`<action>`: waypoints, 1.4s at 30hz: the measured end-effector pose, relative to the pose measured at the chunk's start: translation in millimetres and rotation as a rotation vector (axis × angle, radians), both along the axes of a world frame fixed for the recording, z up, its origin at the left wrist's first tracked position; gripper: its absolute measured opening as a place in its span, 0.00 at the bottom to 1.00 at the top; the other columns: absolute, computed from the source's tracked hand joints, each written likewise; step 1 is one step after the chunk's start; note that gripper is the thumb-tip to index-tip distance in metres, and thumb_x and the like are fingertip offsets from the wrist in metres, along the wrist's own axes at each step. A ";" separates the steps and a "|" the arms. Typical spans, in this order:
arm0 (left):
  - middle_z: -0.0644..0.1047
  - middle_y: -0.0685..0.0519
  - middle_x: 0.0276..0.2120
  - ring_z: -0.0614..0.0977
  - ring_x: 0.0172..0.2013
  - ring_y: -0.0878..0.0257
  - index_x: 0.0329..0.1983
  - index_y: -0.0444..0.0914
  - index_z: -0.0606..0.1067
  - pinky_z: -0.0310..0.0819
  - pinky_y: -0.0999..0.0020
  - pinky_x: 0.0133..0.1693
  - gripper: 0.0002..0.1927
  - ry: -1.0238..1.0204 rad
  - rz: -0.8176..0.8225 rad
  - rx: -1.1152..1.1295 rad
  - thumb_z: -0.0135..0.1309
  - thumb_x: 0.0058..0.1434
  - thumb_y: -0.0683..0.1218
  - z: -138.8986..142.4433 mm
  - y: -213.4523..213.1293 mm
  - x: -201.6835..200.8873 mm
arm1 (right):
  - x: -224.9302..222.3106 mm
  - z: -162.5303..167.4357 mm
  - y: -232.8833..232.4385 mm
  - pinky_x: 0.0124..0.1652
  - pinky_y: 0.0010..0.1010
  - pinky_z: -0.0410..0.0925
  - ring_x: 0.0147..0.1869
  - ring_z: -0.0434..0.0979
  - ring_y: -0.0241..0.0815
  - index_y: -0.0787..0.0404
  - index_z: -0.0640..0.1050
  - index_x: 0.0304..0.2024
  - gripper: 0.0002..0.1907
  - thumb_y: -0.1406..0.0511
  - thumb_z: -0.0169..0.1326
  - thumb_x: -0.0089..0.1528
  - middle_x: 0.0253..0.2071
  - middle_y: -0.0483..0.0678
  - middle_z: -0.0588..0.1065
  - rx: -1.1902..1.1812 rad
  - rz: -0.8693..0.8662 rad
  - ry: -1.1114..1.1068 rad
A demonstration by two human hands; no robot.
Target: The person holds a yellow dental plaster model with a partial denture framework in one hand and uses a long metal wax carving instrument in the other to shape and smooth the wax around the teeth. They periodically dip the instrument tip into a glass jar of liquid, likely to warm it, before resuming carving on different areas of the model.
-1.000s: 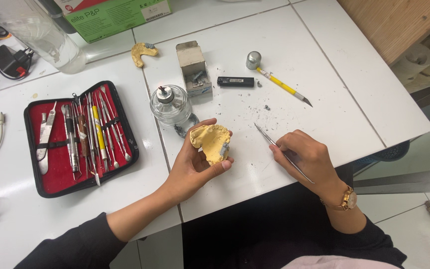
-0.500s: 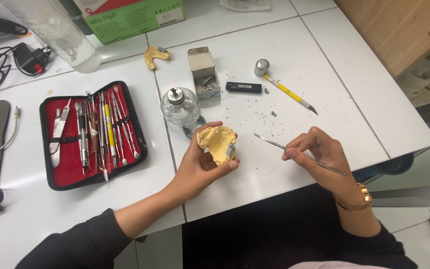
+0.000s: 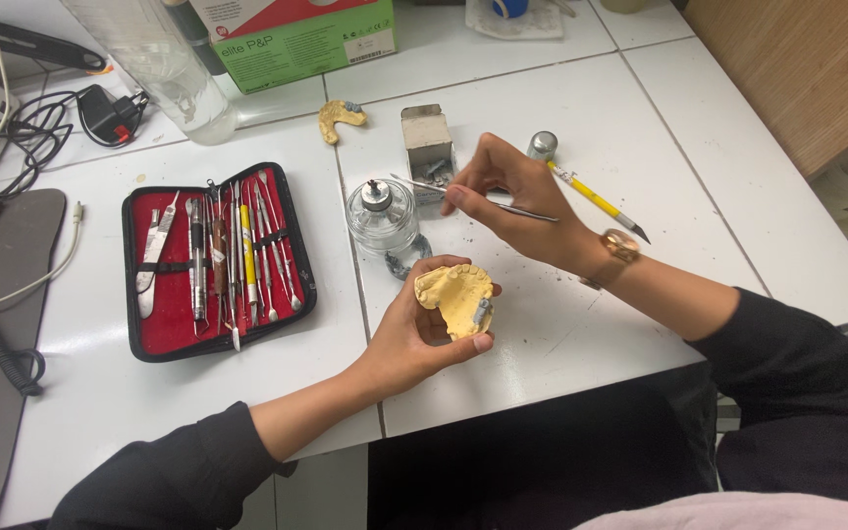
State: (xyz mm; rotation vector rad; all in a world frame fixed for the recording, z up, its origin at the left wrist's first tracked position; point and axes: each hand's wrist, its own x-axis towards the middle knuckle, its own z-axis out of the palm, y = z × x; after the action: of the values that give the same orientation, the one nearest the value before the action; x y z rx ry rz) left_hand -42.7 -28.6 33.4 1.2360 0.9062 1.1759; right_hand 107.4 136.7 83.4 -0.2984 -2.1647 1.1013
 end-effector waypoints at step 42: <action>0.74 0.47 0.59 0.81 0.57 0.60 0.70 0.39 0.60 0.82 0.63 0.55 0.47 0.094 -0.137 0.002 0.70 0.52 0.54 11.3 -21.5 10.8 | 103.5 -78.8 -110.0 0.45 0.34 0.80 0.43 0.85 0.46 0.68 0.78 0.41 0.07 0.69 0.62 0.66 0.35 0.58 0.81 -0.341 -0.149 0.418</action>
State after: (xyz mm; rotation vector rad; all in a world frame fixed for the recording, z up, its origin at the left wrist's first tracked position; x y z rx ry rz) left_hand -31.8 -50.1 44.7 1.3432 0.8749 1.0173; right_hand 210.9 26.7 4.6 -0.3405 -1.5638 1.3125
